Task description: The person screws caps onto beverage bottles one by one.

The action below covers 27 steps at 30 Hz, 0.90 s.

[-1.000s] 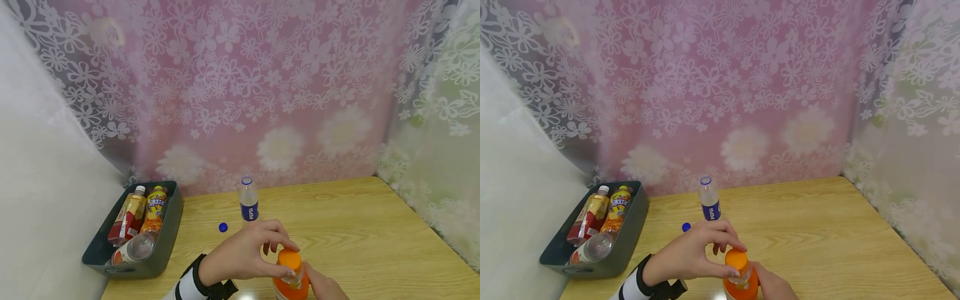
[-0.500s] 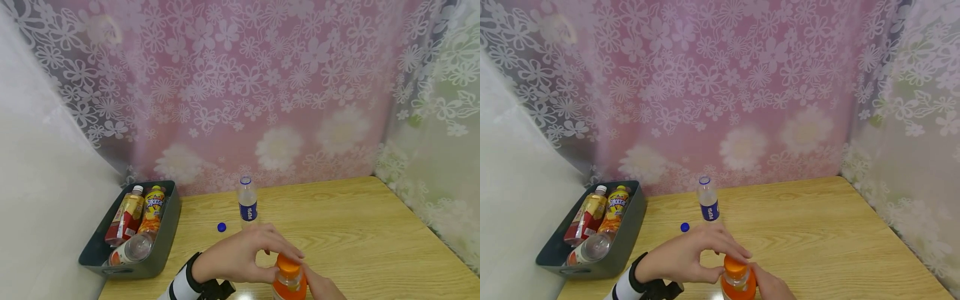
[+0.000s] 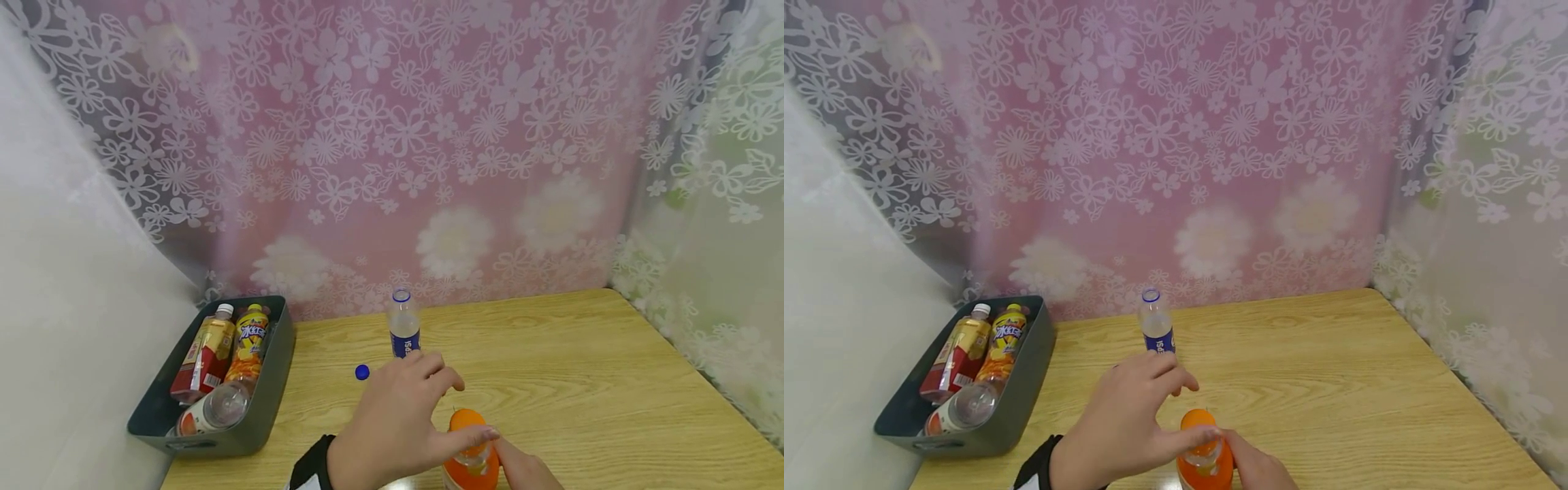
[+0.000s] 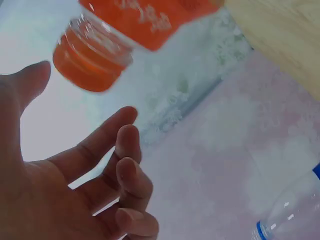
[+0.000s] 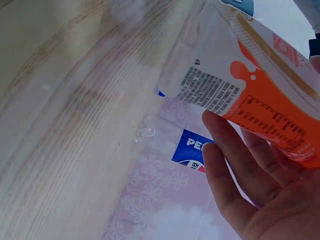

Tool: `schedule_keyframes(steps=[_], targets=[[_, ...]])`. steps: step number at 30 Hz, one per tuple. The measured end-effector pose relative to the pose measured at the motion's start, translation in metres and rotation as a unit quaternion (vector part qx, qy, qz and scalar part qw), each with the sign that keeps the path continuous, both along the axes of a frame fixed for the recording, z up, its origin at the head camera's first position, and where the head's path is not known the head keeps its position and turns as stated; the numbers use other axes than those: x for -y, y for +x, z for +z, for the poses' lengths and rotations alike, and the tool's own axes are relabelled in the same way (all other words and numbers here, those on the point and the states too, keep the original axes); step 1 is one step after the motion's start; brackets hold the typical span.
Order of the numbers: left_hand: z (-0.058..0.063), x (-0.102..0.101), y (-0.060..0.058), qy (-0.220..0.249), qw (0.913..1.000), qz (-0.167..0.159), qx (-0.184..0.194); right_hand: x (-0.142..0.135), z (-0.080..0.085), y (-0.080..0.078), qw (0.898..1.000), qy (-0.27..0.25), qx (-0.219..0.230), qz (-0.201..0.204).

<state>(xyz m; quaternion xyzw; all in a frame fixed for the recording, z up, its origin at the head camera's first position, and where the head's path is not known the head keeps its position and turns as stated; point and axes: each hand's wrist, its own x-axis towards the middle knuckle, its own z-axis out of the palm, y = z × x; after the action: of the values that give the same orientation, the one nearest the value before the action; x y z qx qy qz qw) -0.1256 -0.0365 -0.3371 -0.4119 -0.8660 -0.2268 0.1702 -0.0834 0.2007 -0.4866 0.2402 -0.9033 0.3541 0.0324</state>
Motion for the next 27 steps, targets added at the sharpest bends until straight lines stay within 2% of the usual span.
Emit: schedule_keyframes(steps=[3, 7, 9, 11, 15, 18, 20, 23, 25, 27], targets=[[-0.003, -0.003, 0.005, -0.025, 0.9992, 0.012, -0.030, 0.001, 0.001, 0.001, 1.000, -0.007, -0.013, 0.005], [-0.004, -0.003, 0.006, -0.036, 0.9993, 0.001, -0.010, 0.004, 0.005, 0.002, 1.000, -0.026, -0.008, 0.007], [-0.003, -0.003, 0.005, -0.042, 0.9989, -0.011, 0.017, 0.005, 0.006, 0.003, 0.999, -0.036, -0.010, 0.008], [-0.002, -0.003, 0.004, -0.046, 0.9967, -0.027, 0.060, 0.005, 0.006, 0.005, 0.999, -0.041, -0.014, 0.007], [0.004, 0.001, 0.000, -0.048, 0.9843, -0.067, 0.156, 0.006, 0.005, 0.006, 0.999, -0.035, -0.028, 0.005], [0.008, 0.005, -0.002, -0.044, 0.9762, -0.096, 0.189, 0.007, 0.005, 0.006, 0.999, -0.041, -0.031, 0.013], [0.010, 0.006, -0.003, -0.041, 0.9735, -0.110, 0.196, 0.008, 0.005, 0.006, 0.998, -0.048, -0.035, 0.018], [0.010, 0.006, -0.003, -0.042, 0.9727, -0.118, 0.196, 0.009, 0.006, 0.006, 0.999, -0.045, -0.016, 0.010], [0.009, 0.006, -0.002, -0.039, 0.9750, -0.106, 0.191, 0.010, 0.008, 0.007, 0.999, -0.041, 0.020, 0.000], [0.007, 0.005, 0.001, -0.033, 0.9831, -0.081, 0.161, 0.011, 0.009, 0.006, 0.998, -0.036, 0.058, -0.010]])
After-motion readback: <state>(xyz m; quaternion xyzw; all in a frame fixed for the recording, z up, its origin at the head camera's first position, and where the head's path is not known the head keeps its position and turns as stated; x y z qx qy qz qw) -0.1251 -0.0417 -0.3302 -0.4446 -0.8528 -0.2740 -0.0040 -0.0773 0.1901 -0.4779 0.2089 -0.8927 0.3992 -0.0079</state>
